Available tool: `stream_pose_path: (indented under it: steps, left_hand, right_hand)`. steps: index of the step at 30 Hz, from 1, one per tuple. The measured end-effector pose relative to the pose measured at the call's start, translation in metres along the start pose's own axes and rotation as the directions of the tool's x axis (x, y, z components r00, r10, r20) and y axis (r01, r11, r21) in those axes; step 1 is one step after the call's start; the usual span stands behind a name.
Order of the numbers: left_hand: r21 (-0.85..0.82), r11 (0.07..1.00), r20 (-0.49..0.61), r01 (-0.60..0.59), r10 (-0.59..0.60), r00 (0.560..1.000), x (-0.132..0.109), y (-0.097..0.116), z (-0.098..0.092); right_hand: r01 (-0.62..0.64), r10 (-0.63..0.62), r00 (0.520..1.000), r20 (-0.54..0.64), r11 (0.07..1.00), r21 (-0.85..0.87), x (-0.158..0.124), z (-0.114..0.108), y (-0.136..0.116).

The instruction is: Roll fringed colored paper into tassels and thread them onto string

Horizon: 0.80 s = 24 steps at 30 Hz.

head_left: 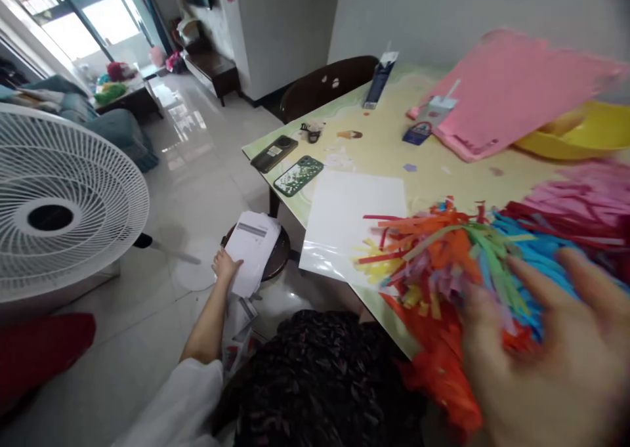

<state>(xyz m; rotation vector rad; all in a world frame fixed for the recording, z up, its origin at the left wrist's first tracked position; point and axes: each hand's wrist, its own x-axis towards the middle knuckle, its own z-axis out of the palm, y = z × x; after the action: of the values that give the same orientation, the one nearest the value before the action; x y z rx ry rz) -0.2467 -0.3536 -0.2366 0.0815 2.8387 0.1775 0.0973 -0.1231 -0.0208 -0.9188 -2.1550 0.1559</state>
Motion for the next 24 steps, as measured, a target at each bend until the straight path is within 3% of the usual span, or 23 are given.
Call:
stream_pose_path:
  steps: [4, 10, 13, 17, 20, 22, 24]
  left_hand:
    - [0.091, 0.994, -0.002, 0.055, -0.055, 0.998, 0.001, -0.001, 0.009]
    - [0.166, 0.985, -0.069, 0.041, -0.03, 0.997, -0.01, 0.008, -0.008]
    - [0.188, 0.982, -0.078, -0.014, 0.029, 0.997, -0.019, 0.011, -0.039]
    - [0.256, 0.952, -0.143, -0.167, 0.208, 0.968, -0.039, -0.001, -0.122]
    - [0.345, 0.877, -0.171, -0.335, 0.409, 0.896, -0.073, -0.017, -0.195]
    - [0.404, 0.812, -0.183, -0.421, 0.523, 0.832, -0.106, -0.022, -0.229]
    - [0.469, 0.563, -0.112, -0.68, 0.802, 0.587, -0.142, -0.013, -0.244]
  right_hand:
    - [0.098, -0.109, 0.991, 0.076, 0.986, 0.137, -0.023, 0.016, -0.036]
    - [0.103, -0.145, 0.981, 0.131, 0.953, 0.286, -0.045, 0.046, -0.045]
    - [0.092, -0.149, 0.977, 0.153, 0.94, 0.329, -0.053, 0.045, -0.045]
    - [0.067, -0.147, 0.972, 0.183, 0.92, 0.385, -0.06, 0.038, -0.045]
    - [0.082, -0.17, 0.97, 0.171, 0.9, 0.428, -0.061, 0.035, -0.052]
    - [0.107, -0.205, 0.965, 0.164, 0.879, 0.465, -0.06, 0.033, -0.062]
    - [0.113, -0.252, 0.946, 0.204, 0.846, 0.52, -0.058, 0.031, -0.072]
